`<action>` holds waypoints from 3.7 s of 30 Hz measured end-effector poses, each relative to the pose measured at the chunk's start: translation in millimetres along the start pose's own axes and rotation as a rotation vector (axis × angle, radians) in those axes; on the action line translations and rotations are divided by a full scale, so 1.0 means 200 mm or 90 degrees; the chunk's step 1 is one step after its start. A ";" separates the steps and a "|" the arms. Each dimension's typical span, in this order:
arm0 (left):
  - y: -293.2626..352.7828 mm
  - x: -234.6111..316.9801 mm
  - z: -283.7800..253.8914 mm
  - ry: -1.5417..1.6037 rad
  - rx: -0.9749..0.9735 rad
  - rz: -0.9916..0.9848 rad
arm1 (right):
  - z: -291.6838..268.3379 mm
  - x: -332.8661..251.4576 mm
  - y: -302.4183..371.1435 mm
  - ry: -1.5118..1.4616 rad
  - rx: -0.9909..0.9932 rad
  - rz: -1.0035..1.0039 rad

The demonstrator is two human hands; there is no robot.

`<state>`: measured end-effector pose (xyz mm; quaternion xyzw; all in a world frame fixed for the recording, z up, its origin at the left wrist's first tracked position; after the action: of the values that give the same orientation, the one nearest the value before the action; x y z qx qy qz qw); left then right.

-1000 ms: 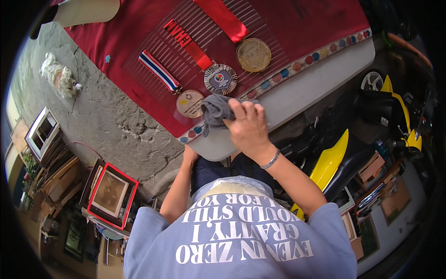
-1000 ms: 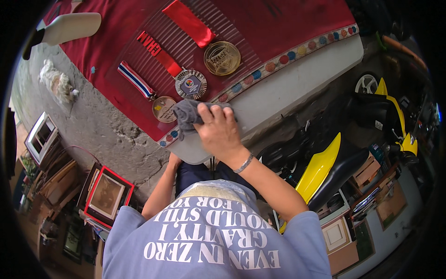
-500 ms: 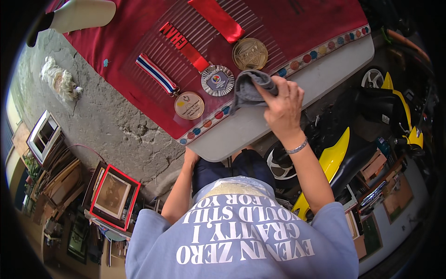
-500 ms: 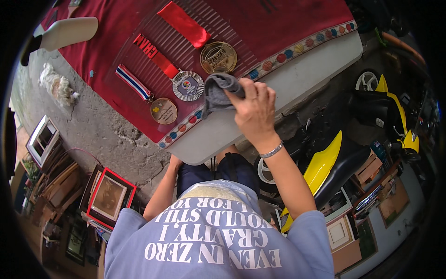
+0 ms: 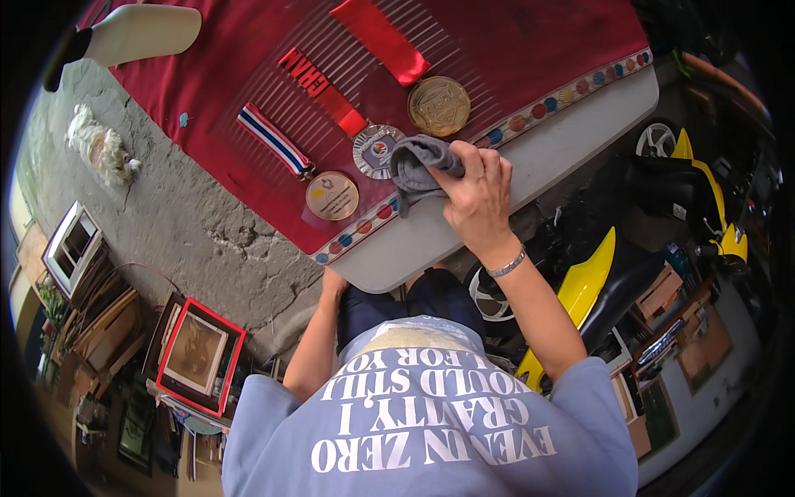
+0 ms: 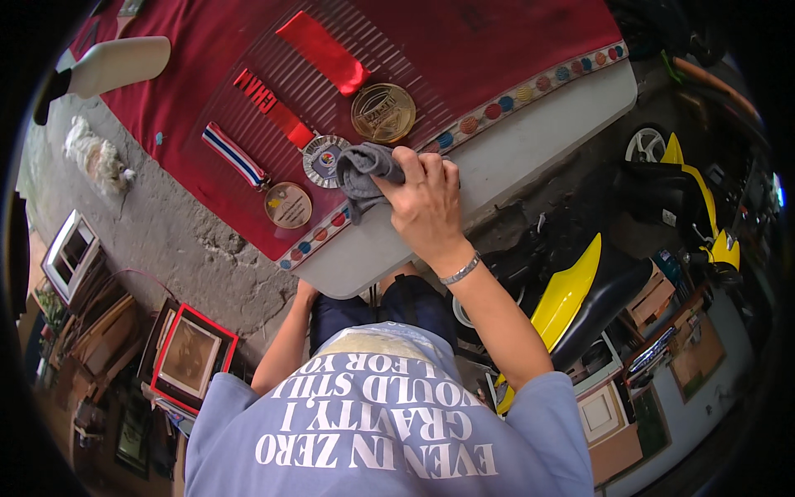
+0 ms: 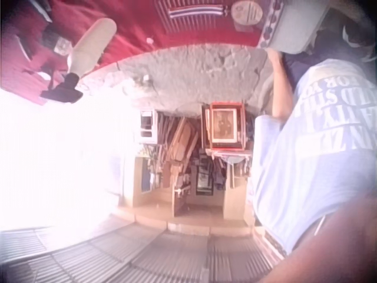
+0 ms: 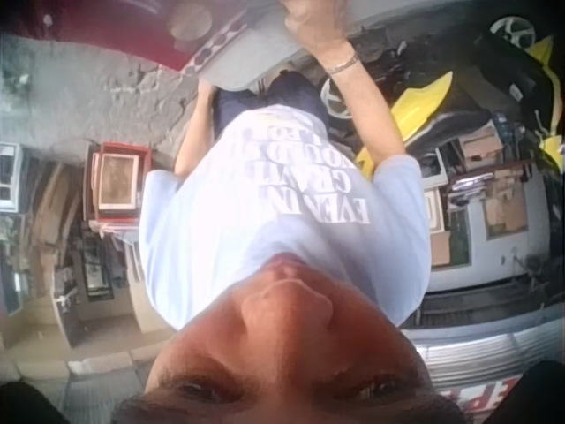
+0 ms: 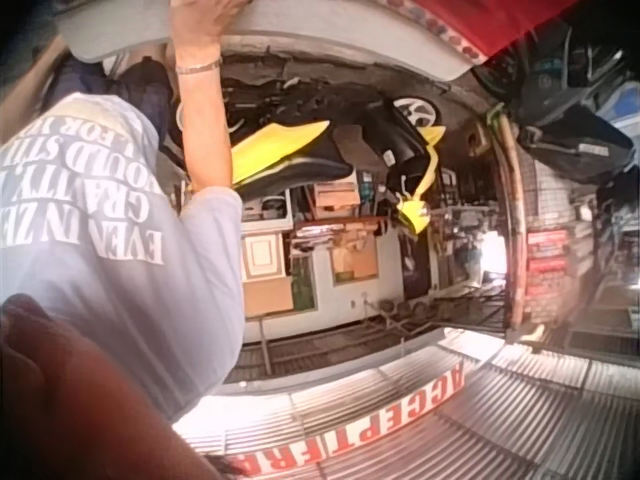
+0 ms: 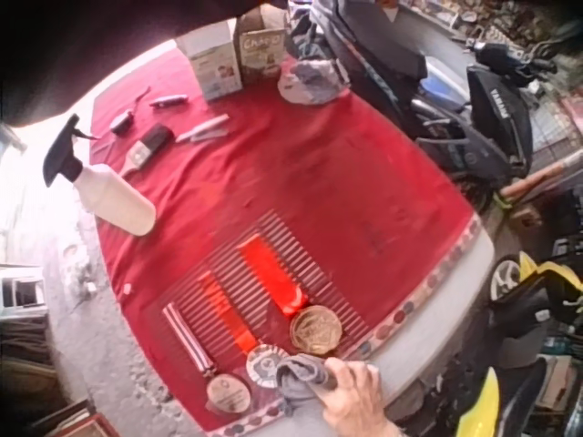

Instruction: The person wipes several medals and their ribbons with a gray cloth on a table covered with a red cloth. They handle the medals one by one, wiping the surfaces and ribbons, and occasionally rearranging them on the table.

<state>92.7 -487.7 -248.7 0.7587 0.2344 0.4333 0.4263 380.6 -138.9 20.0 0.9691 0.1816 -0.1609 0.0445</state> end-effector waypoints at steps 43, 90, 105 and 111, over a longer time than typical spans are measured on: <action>0.04 0.41 -0.32 0.279 0.027 -0.039 | -0.10 0.26 -0.14 0.108 0.015 0.100; 0.48 2.29 -0.05 1.130 0.473 -0.026 | -0.14 0.04 -1.58 -0.472 -0.271 -0.257; 0.46 2.39 -0.20 1.410 0.484 -0.168 | 0.04 -0.36 -1.43 -0.134 -0.286 -0.433; 0.42 2.36 -0.14 1.453 0.496 -0.175 | 0.07 -0.37 -1.54 -0.158 -0.456 -0.325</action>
<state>310.9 -178.1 45.4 -0.0135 0.6683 0.7041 -0.2399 198.4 119.7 23.6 0.7901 0.4524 -0.2083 0.3572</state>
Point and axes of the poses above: each hand's wrist, its own y-axis away from the middle knuckle, its own z-axis out of the palm, x = y × z, the point moved 3 cm from there along -y, towards the middle knuckle, and after that the axes turned 2 degrees about z, right-handed, at the moved point
